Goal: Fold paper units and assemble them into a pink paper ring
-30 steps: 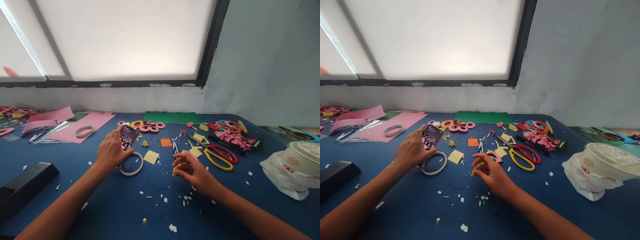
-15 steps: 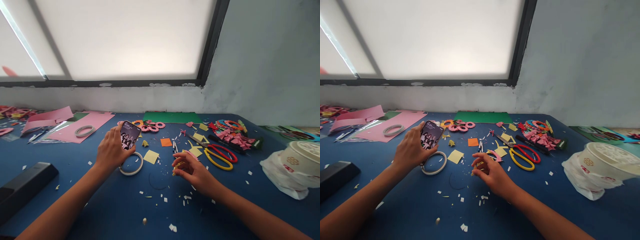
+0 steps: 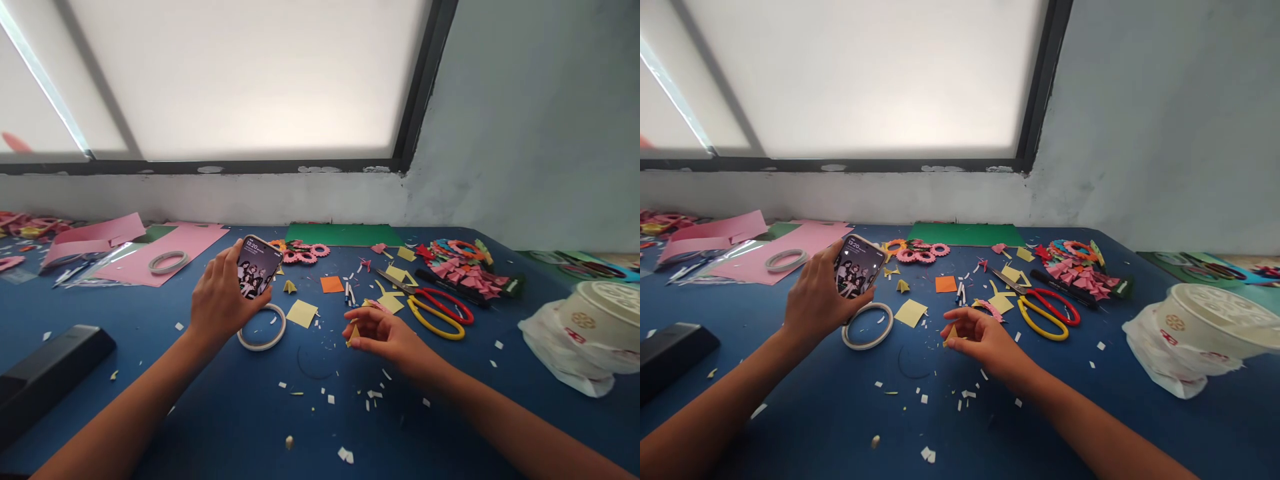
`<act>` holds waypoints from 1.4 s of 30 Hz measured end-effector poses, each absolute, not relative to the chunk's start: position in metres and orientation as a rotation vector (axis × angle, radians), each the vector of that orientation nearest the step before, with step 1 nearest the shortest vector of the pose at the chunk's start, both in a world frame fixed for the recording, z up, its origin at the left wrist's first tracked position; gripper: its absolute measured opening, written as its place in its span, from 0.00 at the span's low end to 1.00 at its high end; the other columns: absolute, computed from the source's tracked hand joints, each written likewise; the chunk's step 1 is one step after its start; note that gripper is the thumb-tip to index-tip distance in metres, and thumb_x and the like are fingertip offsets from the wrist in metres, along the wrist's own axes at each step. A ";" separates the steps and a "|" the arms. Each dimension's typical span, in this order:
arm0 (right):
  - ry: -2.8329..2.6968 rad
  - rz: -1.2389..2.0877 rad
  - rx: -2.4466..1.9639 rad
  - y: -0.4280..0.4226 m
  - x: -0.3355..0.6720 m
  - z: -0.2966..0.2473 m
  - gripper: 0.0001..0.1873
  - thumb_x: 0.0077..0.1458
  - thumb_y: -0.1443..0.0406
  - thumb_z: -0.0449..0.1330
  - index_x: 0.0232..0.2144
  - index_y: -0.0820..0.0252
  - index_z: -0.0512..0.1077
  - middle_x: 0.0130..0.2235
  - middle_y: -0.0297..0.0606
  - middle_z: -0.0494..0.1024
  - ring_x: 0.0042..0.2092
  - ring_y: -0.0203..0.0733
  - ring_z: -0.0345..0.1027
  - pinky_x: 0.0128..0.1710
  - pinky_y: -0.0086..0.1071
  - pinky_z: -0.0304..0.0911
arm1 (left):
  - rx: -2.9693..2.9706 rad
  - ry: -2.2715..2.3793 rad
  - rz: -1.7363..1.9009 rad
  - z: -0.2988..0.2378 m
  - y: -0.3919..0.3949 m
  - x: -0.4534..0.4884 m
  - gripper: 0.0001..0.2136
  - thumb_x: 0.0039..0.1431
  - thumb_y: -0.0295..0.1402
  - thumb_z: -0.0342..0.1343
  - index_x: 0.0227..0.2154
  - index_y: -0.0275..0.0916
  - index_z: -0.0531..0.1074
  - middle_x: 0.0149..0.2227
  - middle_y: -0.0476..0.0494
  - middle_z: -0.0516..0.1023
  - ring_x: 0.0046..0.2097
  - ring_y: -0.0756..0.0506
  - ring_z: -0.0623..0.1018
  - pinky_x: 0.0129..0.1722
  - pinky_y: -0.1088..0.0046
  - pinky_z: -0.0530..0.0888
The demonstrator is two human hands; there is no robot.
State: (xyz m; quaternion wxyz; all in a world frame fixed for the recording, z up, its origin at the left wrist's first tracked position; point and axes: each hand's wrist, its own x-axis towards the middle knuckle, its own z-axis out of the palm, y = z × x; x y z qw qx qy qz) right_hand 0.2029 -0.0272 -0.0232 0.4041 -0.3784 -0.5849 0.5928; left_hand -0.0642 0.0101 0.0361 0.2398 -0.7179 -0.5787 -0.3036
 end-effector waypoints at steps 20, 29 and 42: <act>-1.262 1.692 -0.972 -0.029 0.201 -0.023 0.19 0.39 0.66 0.68 0.36 0.59 0.69 0.31 0.32 0.73 0.31 0.33 0.69 0.33 0.27 0.66 | -1.960 -1.564 -0.860 0.036 0.012 -0.066 0.38 0.47 0.42 0.58 0.58 0.35 0.48 0.52 0.34 0.64 0.51 0.33 0.67 0.44 0.58 0.69; -1.307 1.698 -0.887 -0.029 0.203 -0.028 0.16 0.40 0.68 0.68 0.35 0.57 0.70 0.30 0.28 0.70 0.30 0.28 0.64 0.31 0.23 0.60 | -1.962 -1.580 -0.871 0.034 0.017 -0.070 0.36 0.48 0.40 0.57 0.58 0.35 0.48 0.52 0.34 0.64 0.51 0.34 0.66 0.46 0.58 0.68; -1.195 1.441 -0.891 -0.029 0.201 -0.013 0.18 0.39 0.65 0.69 0.33 0.58 0.68 0.32 0.30 0.71 0.34 0.32 0.68 0.37 0.29 0.65 | -2.011 -1.946 -0.677 0.031 0.030 -0.080 0.42 0.47 0.45 0.56 0.60 0.33 0.44 0.53 0.31 0.65 0.53 0.33 0.67 0.45 0.61 0.68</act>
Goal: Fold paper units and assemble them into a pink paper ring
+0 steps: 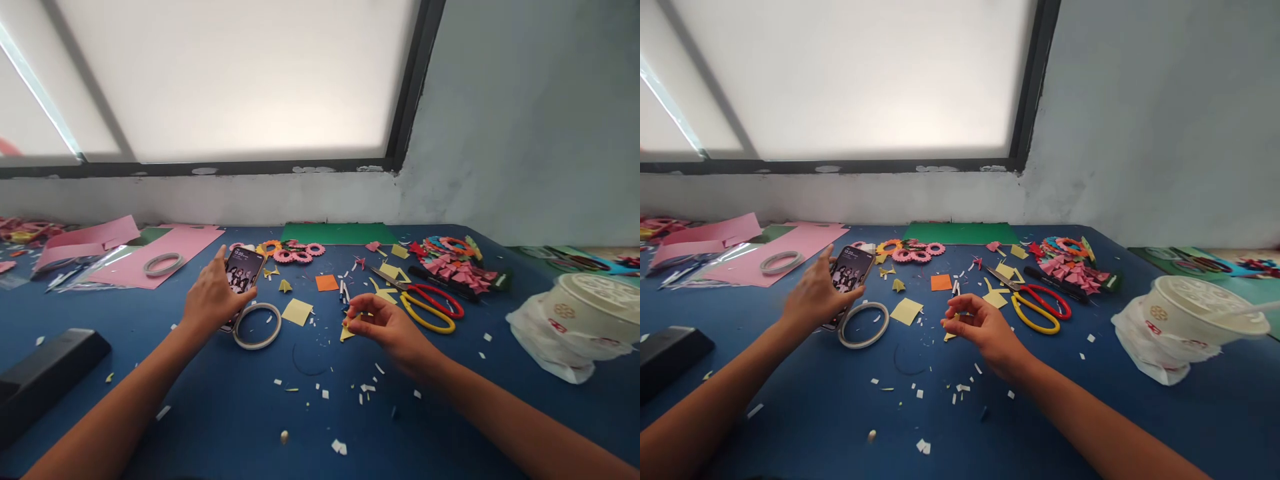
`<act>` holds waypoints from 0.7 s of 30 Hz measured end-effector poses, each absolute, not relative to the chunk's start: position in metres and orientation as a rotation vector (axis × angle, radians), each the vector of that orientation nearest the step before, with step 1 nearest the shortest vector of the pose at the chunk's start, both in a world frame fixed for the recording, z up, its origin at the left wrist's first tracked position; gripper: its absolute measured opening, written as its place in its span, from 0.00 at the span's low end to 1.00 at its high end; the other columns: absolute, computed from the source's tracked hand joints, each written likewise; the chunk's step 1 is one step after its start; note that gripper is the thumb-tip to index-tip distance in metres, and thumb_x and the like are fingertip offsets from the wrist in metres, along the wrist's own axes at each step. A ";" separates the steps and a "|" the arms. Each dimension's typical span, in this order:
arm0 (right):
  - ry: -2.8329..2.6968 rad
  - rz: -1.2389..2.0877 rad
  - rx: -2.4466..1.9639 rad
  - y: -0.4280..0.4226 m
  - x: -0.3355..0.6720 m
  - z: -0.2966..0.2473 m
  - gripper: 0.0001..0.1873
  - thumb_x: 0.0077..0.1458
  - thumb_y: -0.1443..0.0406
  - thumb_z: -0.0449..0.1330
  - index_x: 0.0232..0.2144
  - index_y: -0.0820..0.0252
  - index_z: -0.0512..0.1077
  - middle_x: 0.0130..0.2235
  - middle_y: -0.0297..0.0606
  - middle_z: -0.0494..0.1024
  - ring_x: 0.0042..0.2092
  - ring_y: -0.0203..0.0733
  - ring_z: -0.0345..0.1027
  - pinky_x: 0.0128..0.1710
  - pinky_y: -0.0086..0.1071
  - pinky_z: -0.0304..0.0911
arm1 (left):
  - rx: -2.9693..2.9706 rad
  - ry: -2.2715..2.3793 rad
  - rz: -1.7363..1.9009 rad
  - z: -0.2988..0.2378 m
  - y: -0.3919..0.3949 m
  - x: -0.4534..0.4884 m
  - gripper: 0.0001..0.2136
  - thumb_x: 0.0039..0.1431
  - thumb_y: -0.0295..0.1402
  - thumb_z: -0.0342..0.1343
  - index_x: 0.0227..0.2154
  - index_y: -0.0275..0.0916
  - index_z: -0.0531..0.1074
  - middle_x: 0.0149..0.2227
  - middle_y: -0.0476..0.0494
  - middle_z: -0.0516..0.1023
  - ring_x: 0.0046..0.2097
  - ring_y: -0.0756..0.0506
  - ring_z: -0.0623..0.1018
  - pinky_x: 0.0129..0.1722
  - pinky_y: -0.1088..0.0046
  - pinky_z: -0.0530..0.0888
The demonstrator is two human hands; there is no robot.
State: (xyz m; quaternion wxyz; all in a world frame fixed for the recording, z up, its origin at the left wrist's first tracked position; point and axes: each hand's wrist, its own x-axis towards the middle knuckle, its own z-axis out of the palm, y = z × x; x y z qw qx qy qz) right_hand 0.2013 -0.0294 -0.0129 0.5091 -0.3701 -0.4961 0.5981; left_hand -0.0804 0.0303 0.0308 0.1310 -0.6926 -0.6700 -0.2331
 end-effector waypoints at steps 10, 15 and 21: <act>-1.137 1.297 -0.772 -0.037 0.201 -0.009 0.16 0.39 0.67 0.69 0.32 0.54 0.70 0.28 0.26 0.71 0.32 0.31 0.71 0.35 0.26 0.67 | -2.162 -2.272 -0.463 0.016 0.061 -0.100 0.40 0.44 0.46 0.57 0.57 0.29 0.54 0.52 0.24 0.66 0.52 0.26 0.67 0.44 0.50 0.67; -1.164 1.216 -0.794 -0.048 0.199 -0.001 0.15 0.34 0.70 0.70 0.26 0.56 0.71 0.23 0.25 0.73 0.27 0.30 0.70 0.29 0.23 0.67 | -2.396 -2.075 -0.728 0.038 0.019 -0.057 0.22 0.55 0.46 0.49 0.50 0.41 0.66 0.49 0.40 0.71 0.49 0.41 0.71 0.46 0.66 0.70; -1.220 1.103 -0.711 -0.058 0.200 0.003 0.09 0.39 0.72 0.68 0.23 0.56 0.72 0.24 0.26 0.75 0.28 0.30 0.71 0.30 0.22 0.69 | -3.205 -1.790 -1.324 0.047 -0.048 0.020 0.12 0.48 0.41 0.60 0.33 0.39 0.74 0.29 0.48 0.76 0.28 0.51 0.73 0.27 0.77 0.73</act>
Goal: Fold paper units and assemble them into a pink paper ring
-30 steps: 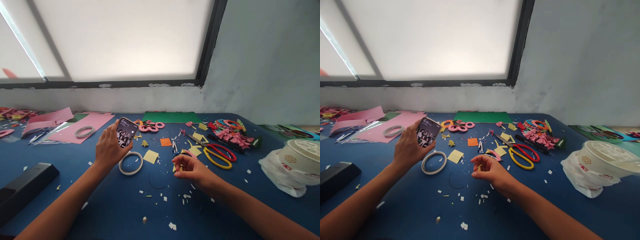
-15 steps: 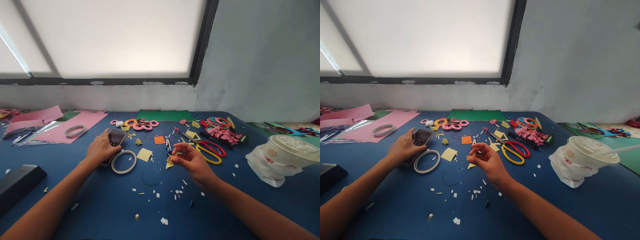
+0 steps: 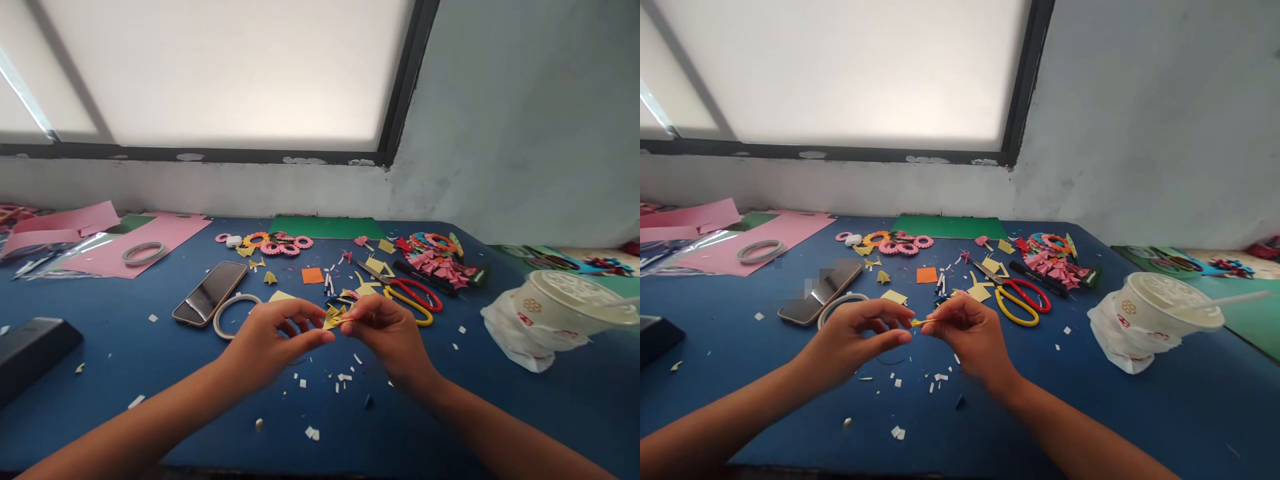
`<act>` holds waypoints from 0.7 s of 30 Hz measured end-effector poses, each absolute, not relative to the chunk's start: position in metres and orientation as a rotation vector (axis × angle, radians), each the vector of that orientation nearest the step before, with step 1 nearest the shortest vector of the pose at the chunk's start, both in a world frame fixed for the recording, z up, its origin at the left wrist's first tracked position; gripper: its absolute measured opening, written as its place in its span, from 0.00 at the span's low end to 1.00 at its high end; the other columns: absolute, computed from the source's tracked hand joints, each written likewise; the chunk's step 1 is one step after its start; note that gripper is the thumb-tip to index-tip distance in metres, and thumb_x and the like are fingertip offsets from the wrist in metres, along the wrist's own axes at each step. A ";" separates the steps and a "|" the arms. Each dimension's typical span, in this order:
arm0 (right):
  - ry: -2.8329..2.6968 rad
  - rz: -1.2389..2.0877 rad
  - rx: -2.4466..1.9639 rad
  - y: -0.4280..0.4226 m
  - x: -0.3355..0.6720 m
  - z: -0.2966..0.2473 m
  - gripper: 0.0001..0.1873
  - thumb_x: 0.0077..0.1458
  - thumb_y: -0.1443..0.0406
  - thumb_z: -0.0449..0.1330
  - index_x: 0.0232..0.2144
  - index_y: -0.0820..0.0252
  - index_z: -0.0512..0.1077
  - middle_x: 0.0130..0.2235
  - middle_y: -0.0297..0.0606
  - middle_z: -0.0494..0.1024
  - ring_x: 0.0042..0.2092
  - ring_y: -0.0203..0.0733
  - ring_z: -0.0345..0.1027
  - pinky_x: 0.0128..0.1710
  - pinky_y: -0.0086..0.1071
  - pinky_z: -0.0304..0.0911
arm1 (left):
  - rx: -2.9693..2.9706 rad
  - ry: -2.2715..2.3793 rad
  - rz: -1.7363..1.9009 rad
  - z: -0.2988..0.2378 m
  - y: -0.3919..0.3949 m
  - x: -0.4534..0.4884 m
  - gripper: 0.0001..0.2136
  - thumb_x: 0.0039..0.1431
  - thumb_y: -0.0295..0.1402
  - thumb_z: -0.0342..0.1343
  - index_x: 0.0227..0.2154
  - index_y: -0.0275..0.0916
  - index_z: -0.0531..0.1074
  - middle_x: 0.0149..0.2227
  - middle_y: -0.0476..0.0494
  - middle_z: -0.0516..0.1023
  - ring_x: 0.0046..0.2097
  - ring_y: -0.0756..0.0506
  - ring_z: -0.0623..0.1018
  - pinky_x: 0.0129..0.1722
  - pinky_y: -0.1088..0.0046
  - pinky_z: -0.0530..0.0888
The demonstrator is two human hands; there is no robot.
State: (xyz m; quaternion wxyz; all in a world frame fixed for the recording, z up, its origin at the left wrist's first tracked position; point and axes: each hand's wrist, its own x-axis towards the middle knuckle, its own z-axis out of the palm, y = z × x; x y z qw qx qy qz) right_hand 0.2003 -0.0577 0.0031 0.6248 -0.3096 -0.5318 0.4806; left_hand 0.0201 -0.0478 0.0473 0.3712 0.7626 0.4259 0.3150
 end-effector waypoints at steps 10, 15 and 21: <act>-1.260 1.069 -0.614 -0.056 0.197 0.003 0.06 0.44 0.71 0.65 0.23 0.54 0.74 0.27 0.28 0.78 0.31 0.33 0.74 0.34 0.26 0.72 | 1.633 0.864 1.057 0.034 -0.047 0.039 0.03 0.48 0.30 0.60 0.26 0.38 0.77 0.23 0.51 0.71 0.20 0.56 0.67 0.17 0.85 0.70; -1.201 1.108 -0.734 -0.057 0.197 0.003 0.06 0.40 0.68 0.68 0.24 0.56 0.74 0.25 0.29 0.77 0.29 0.34 0.73 0.32 0.27 0.71 | 1.658 0.795 1.113 0.030 -0.049 0.039 0.05 0.51 0.28 0.58 0.27 0.39 0.78 0.26 0.49 0.70 0.24 0.54 0.70 0.20 0.82 0.75; -1.219 1.220 -0.789 -0.057 0.195 0.001 0.07 0.40 0.66 0.68 0.27 0.57 0.74 0.27 0.29 0.77 0.29 0.33 0.72 0.32 0.27 0.70 | 1.689 0.801 1.152 0.030 -0.049 0.038 0.05 0.52 0.28 0.57 0.29 0.40 0.78 0.28 0.49 0.72 0.25 0.54 0.72 0.22 0.82 0.76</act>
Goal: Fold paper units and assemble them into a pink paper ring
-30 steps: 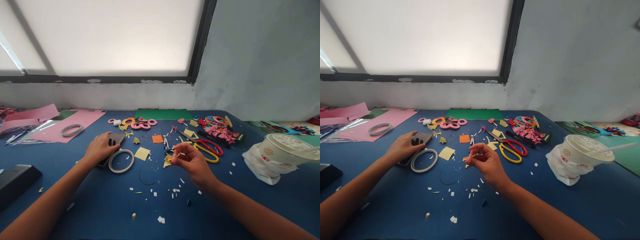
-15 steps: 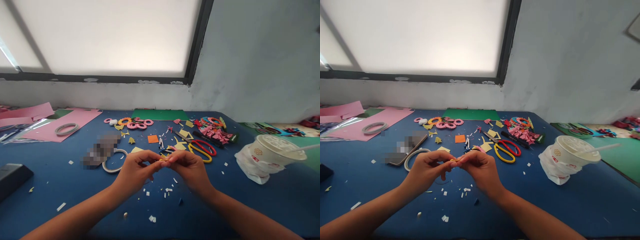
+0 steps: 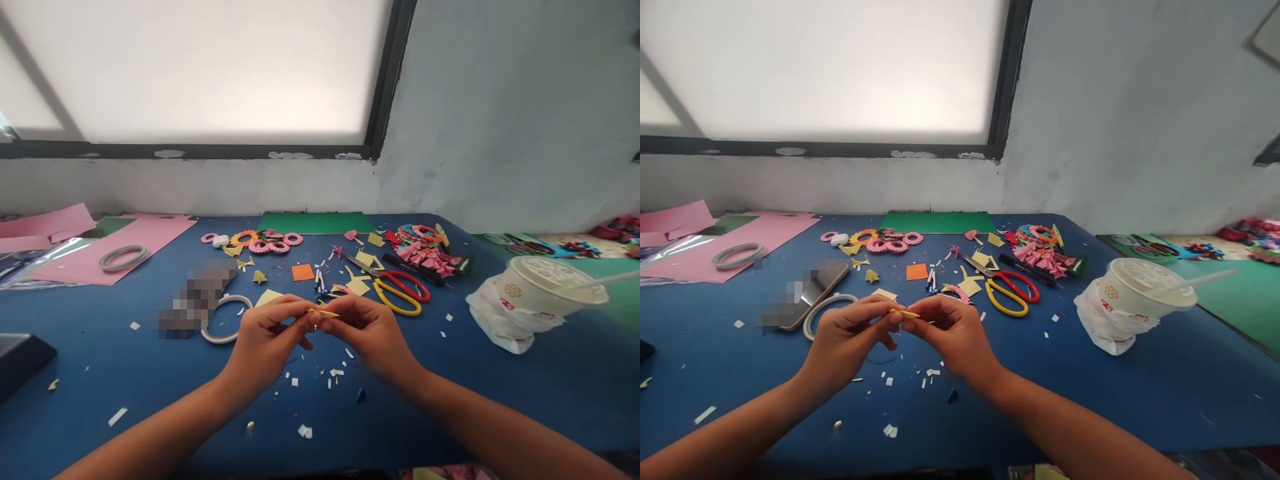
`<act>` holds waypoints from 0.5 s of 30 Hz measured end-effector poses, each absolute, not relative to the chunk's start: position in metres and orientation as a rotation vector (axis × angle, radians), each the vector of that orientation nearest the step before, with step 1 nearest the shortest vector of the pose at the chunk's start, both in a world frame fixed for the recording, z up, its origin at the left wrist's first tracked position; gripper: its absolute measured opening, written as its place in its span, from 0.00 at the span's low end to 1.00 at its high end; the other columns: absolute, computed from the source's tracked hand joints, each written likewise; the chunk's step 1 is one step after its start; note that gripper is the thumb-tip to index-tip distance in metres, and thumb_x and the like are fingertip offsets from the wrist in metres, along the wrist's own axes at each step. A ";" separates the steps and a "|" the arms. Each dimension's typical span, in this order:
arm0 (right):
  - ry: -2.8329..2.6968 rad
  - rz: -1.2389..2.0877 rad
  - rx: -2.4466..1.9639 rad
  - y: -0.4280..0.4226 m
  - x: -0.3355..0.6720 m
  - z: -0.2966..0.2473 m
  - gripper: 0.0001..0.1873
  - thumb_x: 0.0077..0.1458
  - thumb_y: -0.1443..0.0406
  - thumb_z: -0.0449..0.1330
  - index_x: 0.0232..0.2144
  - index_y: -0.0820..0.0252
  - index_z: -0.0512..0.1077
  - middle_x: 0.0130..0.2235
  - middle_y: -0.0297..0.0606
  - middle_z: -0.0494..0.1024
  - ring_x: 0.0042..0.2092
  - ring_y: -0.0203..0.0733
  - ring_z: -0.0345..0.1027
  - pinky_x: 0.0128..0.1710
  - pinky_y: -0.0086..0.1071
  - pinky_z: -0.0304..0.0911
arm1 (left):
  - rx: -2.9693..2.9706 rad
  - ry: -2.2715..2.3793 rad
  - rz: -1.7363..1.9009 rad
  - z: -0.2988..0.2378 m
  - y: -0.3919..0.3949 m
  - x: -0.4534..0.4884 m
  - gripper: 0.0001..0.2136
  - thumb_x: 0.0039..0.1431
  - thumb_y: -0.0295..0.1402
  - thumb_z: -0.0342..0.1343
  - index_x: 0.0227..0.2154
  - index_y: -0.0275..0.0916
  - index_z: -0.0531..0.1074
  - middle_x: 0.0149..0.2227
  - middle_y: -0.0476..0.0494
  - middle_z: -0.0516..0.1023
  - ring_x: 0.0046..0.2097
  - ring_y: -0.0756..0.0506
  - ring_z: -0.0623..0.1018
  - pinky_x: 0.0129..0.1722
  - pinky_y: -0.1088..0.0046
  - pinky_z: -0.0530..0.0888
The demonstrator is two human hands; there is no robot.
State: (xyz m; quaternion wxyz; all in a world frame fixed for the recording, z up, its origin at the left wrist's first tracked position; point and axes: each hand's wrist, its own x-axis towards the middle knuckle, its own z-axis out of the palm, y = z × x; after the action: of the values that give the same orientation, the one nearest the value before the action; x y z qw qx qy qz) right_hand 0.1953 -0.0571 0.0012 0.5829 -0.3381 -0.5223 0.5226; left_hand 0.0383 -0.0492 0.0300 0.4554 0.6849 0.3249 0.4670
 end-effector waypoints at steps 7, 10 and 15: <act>-1.382 1.062 -0.826 -0.055 0.196 -0.001 0.04 0.45 0.64 0.65 0.28 0.55 0.77 0.28 0.33 0.79 0.30 0.37 0.72 0.31 0.31 0.69 | 1.621 0.933 1.122 0.025 -0.048 0.039 0.05 0.50 0.32 0.58 0.29 0.38 0.76 0.27 0.48 0.76 0.29 0.50 0.76 0.25 0.78 0.78; -1.460 0.926 -0.807 -0.055 0.198 -0.001 0.03 0.47 0.64 0.64 0.28 0.54 0.77 0.29 0.34 0.79 0.30 0.37 0.72 0.30 0.32 0.68 | 1.562 0.922 1.114 0.023 -0.046 0.039 0.05 0.49 0.33 0.59 0.29 0.37 0.76 0.26 0.48 0.76 0.28 0.50 0.76 0.24 0.78 0.78; -1.585 0.896 -0.793 -0.053 0.204 0.003 0.03 0.50 0.65 0.62 0.29 0.55 0.76 0.29 0.33 0.77 0.30 0.35 0.69 0.29 0.29 0.64 | 1.554 0.909 1.009 0.027 -0.042 0.032 0.06 0.47 0.33 0.61 0.27 0.36 0.75 0.25 0.49 0.75 0.27 0.51 0.74 0.22 0.79 0.76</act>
State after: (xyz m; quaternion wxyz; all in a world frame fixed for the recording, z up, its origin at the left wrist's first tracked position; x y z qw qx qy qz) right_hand 0.2045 -0.0525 0.0029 0.5462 -0.3343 -0.6686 0.3780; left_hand 0.0316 -0.0418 0.0265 0.5132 0.6464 0.3779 0.4195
